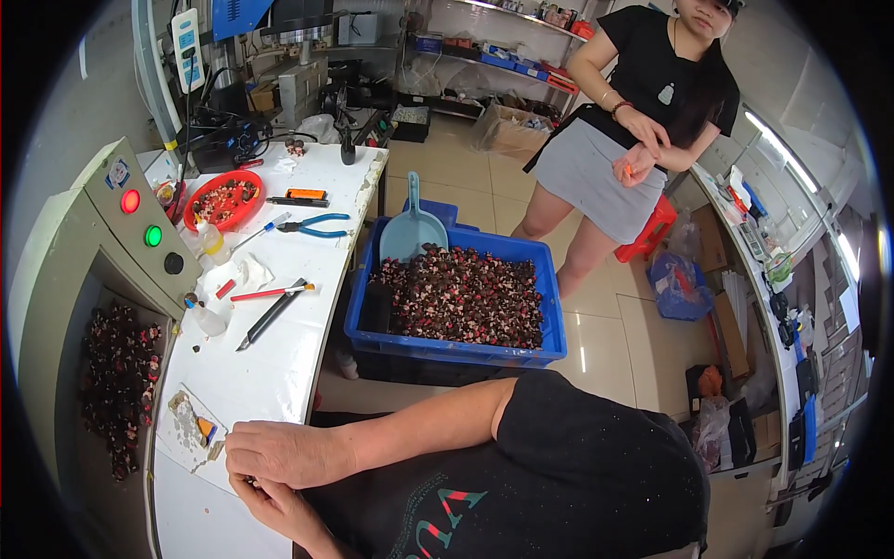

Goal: The person assembles and details small toy figurines by hand, using a glue bottle to join parts and a paintbrush to apply details.

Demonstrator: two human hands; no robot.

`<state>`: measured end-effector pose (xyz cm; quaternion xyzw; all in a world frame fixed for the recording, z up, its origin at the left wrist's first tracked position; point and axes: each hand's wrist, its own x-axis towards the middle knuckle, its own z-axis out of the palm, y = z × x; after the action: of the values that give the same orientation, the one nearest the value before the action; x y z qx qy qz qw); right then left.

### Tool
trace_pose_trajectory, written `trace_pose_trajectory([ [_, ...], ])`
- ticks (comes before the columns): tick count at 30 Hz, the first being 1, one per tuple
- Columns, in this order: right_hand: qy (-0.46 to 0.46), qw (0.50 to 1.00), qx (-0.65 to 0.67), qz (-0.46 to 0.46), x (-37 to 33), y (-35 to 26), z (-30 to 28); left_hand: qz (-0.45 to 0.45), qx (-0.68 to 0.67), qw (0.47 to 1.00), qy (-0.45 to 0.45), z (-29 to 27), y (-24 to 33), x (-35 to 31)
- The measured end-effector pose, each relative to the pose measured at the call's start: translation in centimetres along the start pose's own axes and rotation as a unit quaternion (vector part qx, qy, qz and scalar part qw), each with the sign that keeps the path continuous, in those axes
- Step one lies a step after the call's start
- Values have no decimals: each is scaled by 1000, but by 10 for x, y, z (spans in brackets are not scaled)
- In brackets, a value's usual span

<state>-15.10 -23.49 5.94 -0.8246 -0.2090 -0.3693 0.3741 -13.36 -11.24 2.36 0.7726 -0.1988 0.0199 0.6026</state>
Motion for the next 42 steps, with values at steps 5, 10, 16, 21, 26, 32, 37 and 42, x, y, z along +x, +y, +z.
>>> trace_pose_trajectory([
  [5, -9, 1000, -2, 7, -2, 1, -2, 9, -1, 1000, -5, 1, -2, 0],
  [10, -11, 1000, 4, 11, -1, 0, -2, 9, -10, 1000, -1, 2, -2, 0],
  [16, -15, 1000, 2, 15, -2, 0, -2, 1, -9, 1000, -4, 1, -2, 0],
  [21, -12, 1000, 3, 11, -1, 0, -1, 6, -13, 1000, -1, 1, -4, -1],
  [26, -10, 1000, 14, 14, -1, -1, -2, 1, -14, 1000, 2, 1, -3, -1],
  [32, -21, 1000, 4, 19, -2, -3, -4, 4, -10, 1000, -5, 2, -1, -1],
  [37, -25, 999, -5, 21, -2, -5, -6, -13, -5, 1000, -6, 2, 1, -2],
  [42, -10, 1000, -4, 7, -2, -7, -7, -1, 0, 1000, -18, 0, -3, -2],
])
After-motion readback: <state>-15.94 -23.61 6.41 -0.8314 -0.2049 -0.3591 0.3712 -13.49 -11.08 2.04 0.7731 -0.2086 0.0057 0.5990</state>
